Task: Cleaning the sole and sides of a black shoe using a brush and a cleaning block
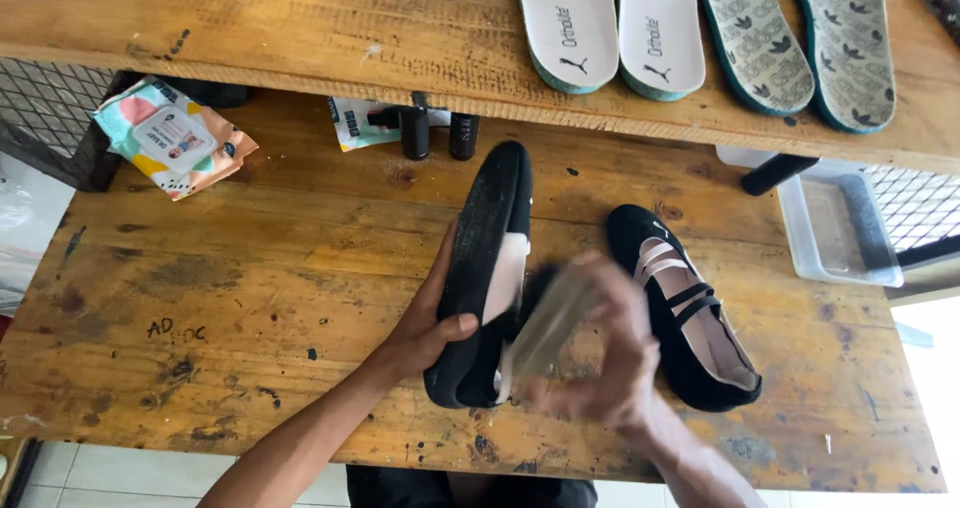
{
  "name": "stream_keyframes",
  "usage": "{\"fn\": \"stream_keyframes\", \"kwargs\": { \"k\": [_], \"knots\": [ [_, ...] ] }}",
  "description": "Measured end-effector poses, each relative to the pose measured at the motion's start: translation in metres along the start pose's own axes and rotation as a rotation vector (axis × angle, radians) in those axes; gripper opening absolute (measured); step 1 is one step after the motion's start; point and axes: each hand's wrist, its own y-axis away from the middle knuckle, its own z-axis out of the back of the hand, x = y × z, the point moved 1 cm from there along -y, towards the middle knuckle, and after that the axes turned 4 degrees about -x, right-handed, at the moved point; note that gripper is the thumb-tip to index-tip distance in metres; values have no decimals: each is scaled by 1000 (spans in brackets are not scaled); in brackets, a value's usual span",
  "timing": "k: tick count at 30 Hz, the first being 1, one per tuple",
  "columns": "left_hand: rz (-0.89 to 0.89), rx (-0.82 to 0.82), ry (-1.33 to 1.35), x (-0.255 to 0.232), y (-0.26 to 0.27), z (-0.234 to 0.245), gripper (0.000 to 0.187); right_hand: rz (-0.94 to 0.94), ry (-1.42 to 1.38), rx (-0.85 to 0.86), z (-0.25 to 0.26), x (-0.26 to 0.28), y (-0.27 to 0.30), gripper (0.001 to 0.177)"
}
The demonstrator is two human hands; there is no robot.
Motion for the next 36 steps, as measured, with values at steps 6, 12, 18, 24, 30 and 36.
{"fn": "stream_keyframes", "kwargs": {
  "k": [6, 12, 18, 24, 30, 36],
  "knots": [
    [63, -62, 142, 7, -3, 3, 111, -243, -47, -152, 2, -22, 33, 94],
    [73, -145, 221, 11, -3, 5, 108, -262, -94, -128, 1, -21, 41, 97],
    [63, -141, 168, 10, -4, 4, 99, -283, -105, -27, 6, -15, 37, 89],
    [69, -127, 58, 5, -3, 3, 109, -255, -110, -3, 8, -17, 41, 91],
    [56, -107, 48, 2, -4, 1, 108, -266, -136, 3, 7, -16, 42, 89],
    [134, -109, -27, -1, -3, 0, 113, -239, -96, 0, 9, -17, 41, 89]
  ]
}}
